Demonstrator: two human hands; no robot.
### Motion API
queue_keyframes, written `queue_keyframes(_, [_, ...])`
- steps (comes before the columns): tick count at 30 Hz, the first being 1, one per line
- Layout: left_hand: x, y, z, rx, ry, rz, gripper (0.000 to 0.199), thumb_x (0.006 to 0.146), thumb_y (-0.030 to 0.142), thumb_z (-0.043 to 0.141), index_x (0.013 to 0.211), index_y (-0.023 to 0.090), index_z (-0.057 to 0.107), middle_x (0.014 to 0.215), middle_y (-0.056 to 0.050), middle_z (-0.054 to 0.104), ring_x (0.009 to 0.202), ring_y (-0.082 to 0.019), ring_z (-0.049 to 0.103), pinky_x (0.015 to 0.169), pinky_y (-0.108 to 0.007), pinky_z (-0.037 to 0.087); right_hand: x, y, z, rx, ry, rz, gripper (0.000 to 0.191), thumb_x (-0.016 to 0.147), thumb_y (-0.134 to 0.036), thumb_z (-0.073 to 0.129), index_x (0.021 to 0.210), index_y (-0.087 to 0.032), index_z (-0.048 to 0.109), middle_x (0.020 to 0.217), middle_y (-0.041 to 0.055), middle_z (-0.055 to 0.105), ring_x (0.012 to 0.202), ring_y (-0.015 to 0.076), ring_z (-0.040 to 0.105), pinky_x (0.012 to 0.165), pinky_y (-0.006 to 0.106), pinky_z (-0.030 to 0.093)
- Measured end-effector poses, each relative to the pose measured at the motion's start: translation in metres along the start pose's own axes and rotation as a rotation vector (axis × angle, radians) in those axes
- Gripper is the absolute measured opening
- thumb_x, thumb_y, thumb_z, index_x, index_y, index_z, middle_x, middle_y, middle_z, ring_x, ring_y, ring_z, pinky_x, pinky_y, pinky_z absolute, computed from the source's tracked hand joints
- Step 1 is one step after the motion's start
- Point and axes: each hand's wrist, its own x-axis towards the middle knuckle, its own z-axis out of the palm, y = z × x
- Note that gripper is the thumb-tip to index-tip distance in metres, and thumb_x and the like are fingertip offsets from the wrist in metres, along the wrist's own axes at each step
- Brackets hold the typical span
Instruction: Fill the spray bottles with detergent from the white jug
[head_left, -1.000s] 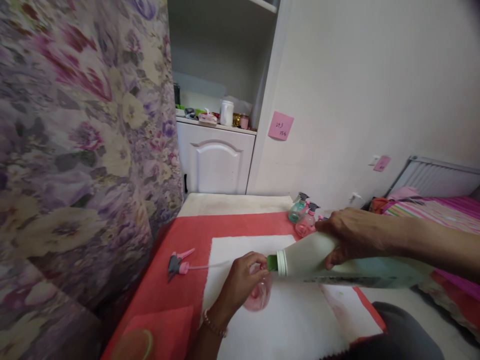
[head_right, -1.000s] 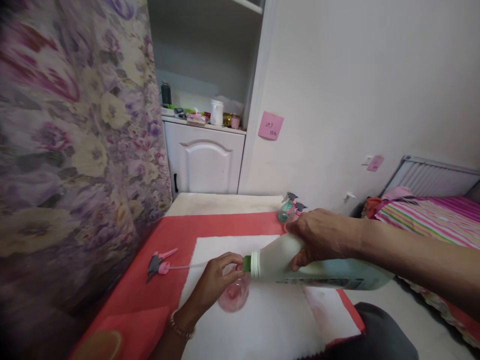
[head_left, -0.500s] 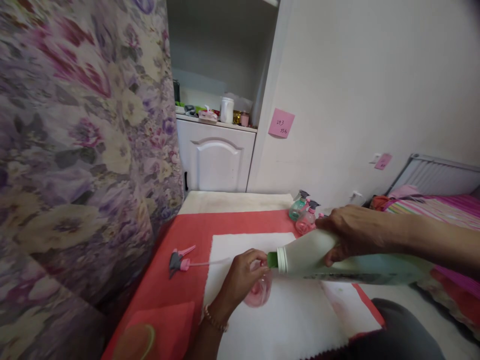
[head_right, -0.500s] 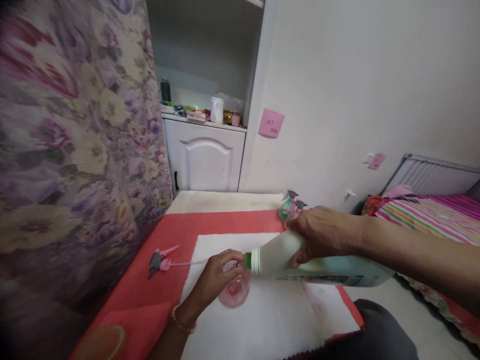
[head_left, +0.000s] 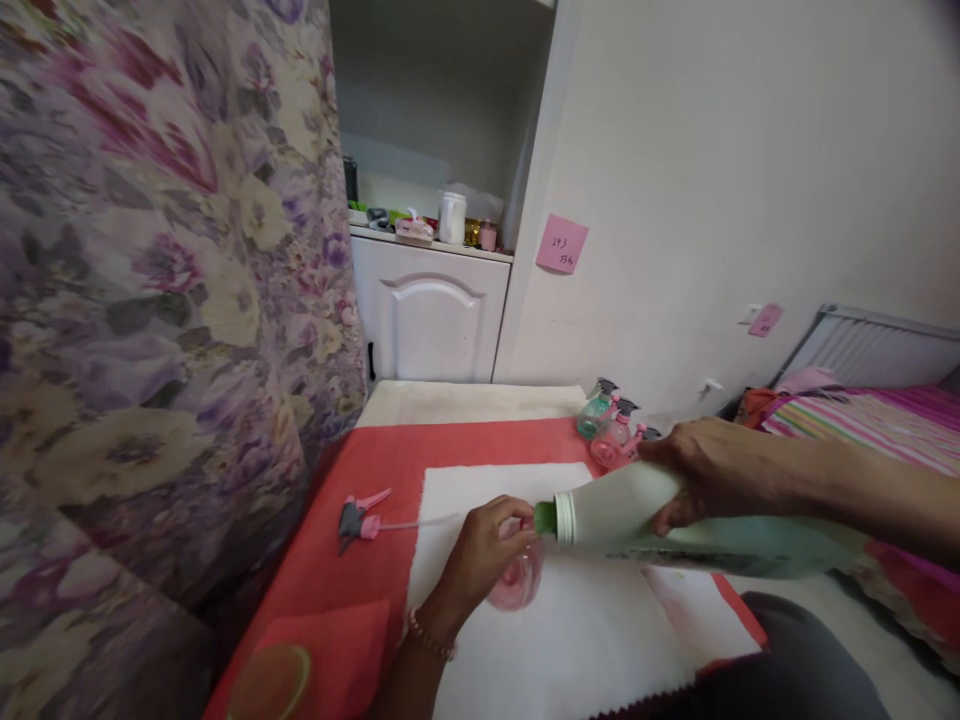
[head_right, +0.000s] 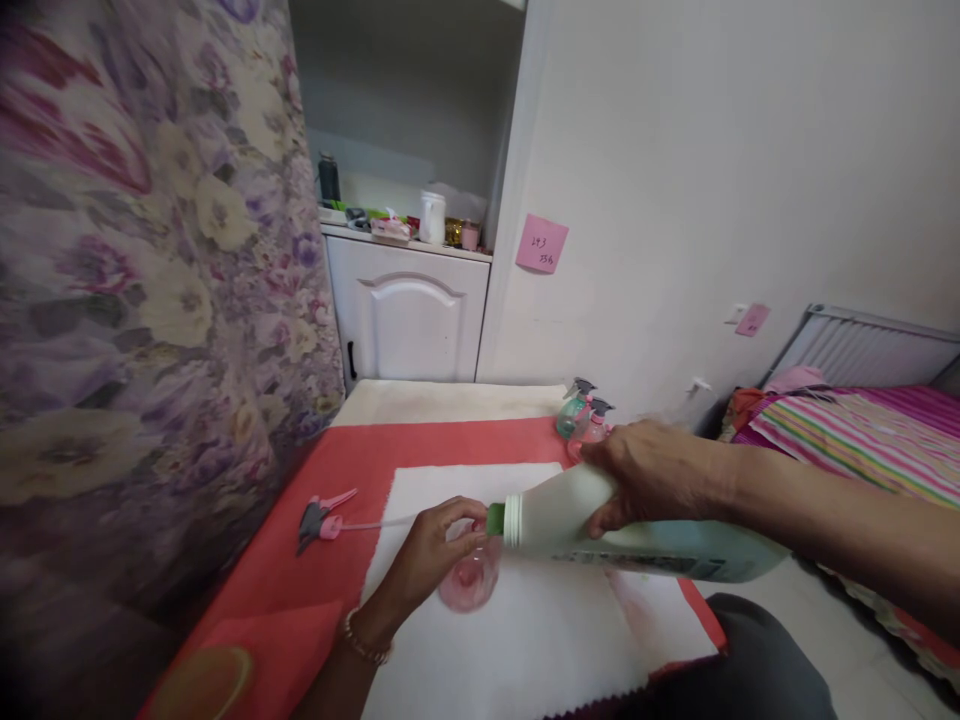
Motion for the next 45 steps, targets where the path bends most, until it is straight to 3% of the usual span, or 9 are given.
queue_keyframes(13, [-0.002, 0.004, -0.001, -0.062, 0.003, -0.100, 0.014, 0.080, 0.022, 0.062, 0.091, 0.019, 0.071, 0.094, -0.004, 0.072, 0.092, -0.020, 0.064, 0.085, -0.028, 0.046, -0.013, 0.027, 0.064, 0.306, 0.115, 0.092, 0.041, 0.074, -0.060, 0.069, 0.084, -0.021, 0.063, 0.069, 0.0051, 0.067, 0.061, 0.0222, 0.063, 0.053, 0.027, 0.039])
queue_keyframes(18, [-0.005, 0.004, -0.002, -0.050, 0.004, -0.100, 0.017, 0.084, 0.025, 0.059, 0.094, 0.020, 0.072, 0.099, -0.005, 0.072, 0.097, -0.020, 0.065, 0.088, -0.028, 0.046, -0.015, 0.048, 0.089, 0.681, 0.174, 0.218, 0.038, 0.073, -0.056, 0.069, 0.083, -0.021, 0.063, 0.068, -0.0005, 0.064, 0.054, 0.0159, 0.057, 0.046, 0.023, 0.039])
queue_keyframes(21, [-0.007, 0.000, -0.003, -0.030, 0.017, -0.093, 0.018, 0.086, 0.027, 0.058, 0.097, 0.021, 0.071, 0.101, -0.005, 0.072, 0.098, -0.020, 0.065, 0.089, -0.028, 0.046, -0.007, 0.054, 0.100, 0.906, 0.281, 0.318, 0.039, 0.072, -0.055, 0.068, 0.086, -0.019, 0.061, 0.062, -0.0036, 0.058, 0.046, 0.0120, 0.048, 0.041, 0.022, 0.033])
queue_keyframes(25, [-0.010, -0.005, -0.002, 0.023, 0.056, -0.102, 0.022, 0.086, 0.030, 0.058, 0.102, 0.022, 0.071, 0.107, -0.006, 0.072, 0.103, -0.021, 0.064, 0.093, -0.029, 0.046, 0.025, 0.046, 0.109, 1.147, 0.592, 0.385, 0.037, 0.071, -0.053, 0.071, 0.075, -0.019, 0.057, 0.048, -0.0082, 0.048, 0.045, 0.0107, 0.042, 0.047, 0.023, 0.033])
queue_keyframes(29, [-0.014, -0.009, -0.003, 0.047, 0.078, -0.140, 0.030, 0.081, 0.030, 0.063, 0.110, 0.024, 0.069, 0.113, -0.006, 0.072, 0.108, -0.023, 0.064, 0.097, -0.032, 0.046, 0.084, 0.022, 0.121, 1.510, 0.886, 0.397, 0.038, 0.064, -0.049, 0.077, 0.066, -0.020, 0.053, 0.047, -0.0072, 0.050, 0.045, 0.0103, 0.040, 0.048, 0.024, 0.032])
queue_keyframes(32, [-0.017, -0.014, -0.005, 0.053, 0.086, -0.174, 0.037, 0.078, 0.030, 0.065, 0.115, 0.025, 0.067, 0.117, -0.006, 0.071, 0.111, -0.024, 0.063, 0.100, -0.035, 0.045, 0.132, 0.001, 0.137, 1.573, 0.975, 0.392, 0.037, 0.064, -0.048, 0.075, 0.078, -0.020, 0.055, 0.056, -0.0064, 0.051, 0.051, 0.0130, 0.045, 0.050, 0.024, 0.037])
queue_keyframes(36, [-0.018, -0.020, -0.009, 0.068, 0.085, -0.183, 0.037, 0.076, 0.029, 0.067, 0.113, 0.026, 0.068, 0.116, -0.006, 0.072, 0.111, -0.025, 0.063, 0.101, -0.035, 0.045, 0.180, -0.025, 0.164, 1.613, 1.049, 0.396, 0.040, 0.067, -0.047, 0.073, 0.090, -0.020, 0.056, 0.072, -0.0021, 0.059, 0.062, 0.0167, 0.052, 0.058, 0.028, 0.044])
queue_keyframes(39, [-0.018, -0.023, -0.011, 0.067, 0.072, -0.187, 0.036, 0.073, 0.026, 0.068, 0.109, 0.026, 0.070, 0.114, -0.006, 0.072, 0.110, -0.025, 0.063, 0.101, -0.035, 0.045, 0.196, -0.042, 0.184, 1.619, 1.050, 0.395, 0.042, 0.069, -0.047, 0.073, 0.097, -0.021, 0.055, 0.085, 0.0007, 0.063, 0.075, 0.0209, 0.057, 0.068, 0.031, 0.047])
queue_keyframes(45, [-0.018, -0.030, -0.012, 0.053, 0.054, -0.169, 0.038, 0.070, 0.023, 0.069, 0.108, 0.027, 0.070, 0.114, -0.005, 0.071, 0.109, -0.025, 0.063, 0.101, -0.034, 0.045, 0.196, -0.058, 0.204, 1.634, 0.860, 0.220, 0.032, 0.074, -0.052, 0.069, 0.080, -0.022, 0.058, 0.070, -0.0018, 0.060, 0.066, 0.0197, 0.054, 0.061, 0.028, 0.044])
